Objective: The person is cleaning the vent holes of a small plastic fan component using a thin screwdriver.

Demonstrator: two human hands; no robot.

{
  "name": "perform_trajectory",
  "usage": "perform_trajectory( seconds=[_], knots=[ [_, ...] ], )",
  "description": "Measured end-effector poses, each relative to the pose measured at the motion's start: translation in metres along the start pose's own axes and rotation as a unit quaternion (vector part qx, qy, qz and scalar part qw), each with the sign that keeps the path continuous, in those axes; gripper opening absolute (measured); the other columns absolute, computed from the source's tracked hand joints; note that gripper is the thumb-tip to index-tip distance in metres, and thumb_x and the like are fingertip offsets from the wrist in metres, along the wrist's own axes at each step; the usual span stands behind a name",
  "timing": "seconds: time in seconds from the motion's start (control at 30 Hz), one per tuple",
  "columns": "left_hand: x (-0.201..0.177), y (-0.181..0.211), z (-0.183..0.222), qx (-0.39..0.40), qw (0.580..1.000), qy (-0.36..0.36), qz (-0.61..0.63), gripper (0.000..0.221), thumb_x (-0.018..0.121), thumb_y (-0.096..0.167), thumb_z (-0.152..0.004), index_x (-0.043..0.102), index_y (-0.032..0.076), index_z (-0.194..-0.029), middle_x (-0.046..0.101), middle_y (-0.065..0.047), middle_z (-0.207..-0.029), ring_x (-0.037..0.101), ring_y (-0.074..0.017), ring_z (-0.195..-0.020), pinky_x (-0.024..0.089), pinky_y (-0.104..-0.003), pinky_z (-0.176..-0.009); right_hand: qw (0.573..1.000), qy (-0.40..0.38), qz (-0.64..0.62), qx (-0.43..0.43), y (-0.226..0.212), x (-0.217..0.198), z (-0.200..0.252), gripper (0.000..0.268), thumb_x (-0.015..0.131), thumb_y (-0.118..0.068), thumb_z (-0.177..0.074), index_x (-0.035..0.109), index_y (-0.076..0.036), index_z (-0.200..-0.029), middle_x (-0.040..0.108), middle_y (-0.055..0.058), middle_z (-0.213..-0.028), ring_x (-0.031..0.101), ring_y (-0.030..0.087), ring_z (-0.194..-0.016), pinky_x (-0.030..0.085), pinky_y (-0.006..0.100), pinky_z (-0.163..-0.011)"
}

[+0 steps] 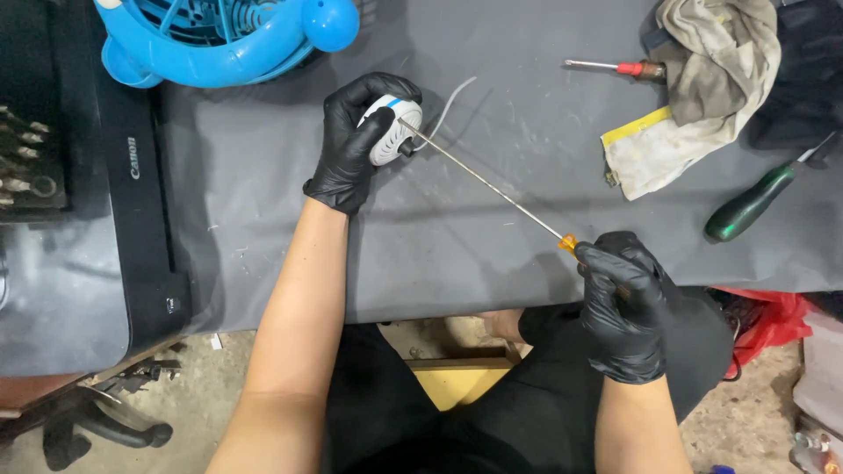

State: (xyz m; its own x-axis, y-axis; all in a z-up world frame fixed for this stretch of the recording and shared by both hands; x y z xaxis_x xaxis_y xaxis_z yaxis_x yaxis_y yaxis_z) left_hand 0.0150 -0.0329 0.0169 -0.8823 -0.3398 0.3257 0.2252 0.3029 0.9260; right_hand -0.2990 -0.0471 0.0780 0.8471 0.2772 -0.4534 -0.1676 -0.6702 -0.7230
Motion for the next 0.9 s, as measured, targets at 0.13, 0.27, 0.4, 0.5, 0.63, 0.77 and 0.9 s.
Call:
perform_trajectory(
  seconds=[0.13, 0.27, 0.4, 0.5, 0.63, 0.77, 0.9],
  knots=[
    [-0.004, -0.003, -0.001, 0.019, 0.999, 0.000, -0.036, 0.039, 0.067, 0.037, -0.087, 0.063, 0.000, -0.098, 0.064, -0.012, -0.103, 0.063, -0.0213, -0.086, 0.058, -0.033, -0.056, 1.000, -0.012, 0.017, 0.006, -0.032, -0.005, -0.012, 0.012, 0.056, 0.001, -0.100, 0.062, 0.008, -0.107, 0.067, 0.021, -0.101, 0.061, 0.031, -0.081, 0.050, 0.040, -0.074],
    [-0.003, -0.003, 0.000, 0.071, 0.993, -0.021, -0.096, 0.029, 0.063, 0.029, -0.091, 0.066, 0.002, -0.099, 0.067, -0.012, -0.103, 0.066, -0.0236, -0.092, 0.057, -0.036, -0.073, 0.887, -0.038, 0.175, 0.426, -0.043, -0.025, -0.025, 0.023, 0.058, -0.022, -0.099, 0.075, -0.025, -0.114, 0.069, -0.011, -0.089, 0.052, 0.002, -0.070, 0.040, 0.019, -0.066],
    [-0.002, -0.006, 0.002, 0.083, 0.989, -0.030, -0.122, 0.030, 0.053, 0.028, -0.102, 0.069, 0.003, -0.102, 0.070, -0.012, -0.106, 0.067, -0.0244, -0.103, 0.055, -0.036, -0.093, 0.777, -0.159, 0.161, 0.587, -0.058, -0.028, -0.048, 0.030, 0.059, -0.034, -0.093, 0.075, -0.039, -0.118, 0.071, -0.019, -0.096, 0.052, -0.002, -0.085, 0.035, 0.019, -0.079],
    [-0.002, 0.004, 0.011, 0.013, 0.992, -0.029, -0.120, 0.026, 0.056, 0.025, -0.100, 0.069, 0.005, -0.110, 0.070, -0.012, -0.117, 0.066, -0.0219, -0.113, 0.055, -0.034, -0.098, 0.798, -0.172, -0.091, 0.571, -0.016, -0.022, -0.016, 0.035, 0.052, -0.026, -0.100, 0.074, -0.014, -0.124, 0.046, -0.002, -0.063, 0.038, 0.008, -0.057, 0.028, 0.021, -0.054],
    [0.008, 0.016, 0.016, -0.030, 0.993, -0.045, -0.107, 0.025, 0.057, 0.025, -0.099, 0.070, 0.008, -0.112, 0.069, -0.012, -0.121, 0.065, -0.0223, -0.118, 0.053, -0.035, -0.102, 0.699, -0.393, 0.122, 0.585, -0.064, -0.016, -0.039, 0.053, 0.028, -0.046, -0.100, 0.075, -0.047, -0.124, 0.047, -0.004, -0.060, 0.047, 0.009, -0.062, 0.030, 0.024, -0.066],
    [0.022, 0.028, 0.023, -0.049, 0.981, 0.065, -0.179, 0.014, 0.067, 0.016, -0.094, 0.075, 0.010, -0.105, 0.074, -0.011, -0.105, 0.063, -0.0186, -0.108, 0.048, -0.039, -0.101, 0.663, -0.228, -0.346, 0.623, -0.062, 0.019, 0.000, 0.052, 0.055, -0.034, -0.100, 0.052, 0.000, -0.060, 0.039, 0.008, -0.042, 0.036, 0.013, -0.033, 0.031, 0.024, -0.034],
    [0.018, 0.021, 0.022, -0.059, 0.978, 0.104, -0.174, 0.015, 0.069, 0.016, -0.092, 0.075, 0.010, -0.105, 0.074, -0.011, -0.103, 0.062, -0.0167, -0.108, 0.048, -0.039, -0.101, 0.698, -0.140, -0.382, 0.589, -0.064, 0.051, 0.036, 0.050, 0.051, -0.024, -0.104, 0.050, -0.001, -0.060, 0.033, 0.011, -0.040, 0.033, 0.017, -0.026, 0.028, 0.028, -0.026]
  ],
)
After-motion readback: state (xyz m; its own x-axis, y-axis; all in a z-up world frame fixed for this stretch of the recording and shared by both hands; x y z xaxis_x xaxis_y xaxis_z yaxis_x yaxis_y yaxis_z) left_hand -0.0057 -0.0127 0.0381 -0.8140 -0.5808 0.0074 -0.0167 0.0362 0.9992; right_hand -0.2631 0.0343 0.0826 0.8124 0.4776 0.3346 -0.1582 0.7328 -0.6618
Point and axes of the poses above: each hand's wrist, its own z-axis away from the middle knuckle, its own x-axis out of the palm, y = z × x, the point moved 4 cm from there along -z, towards the middle knuckle
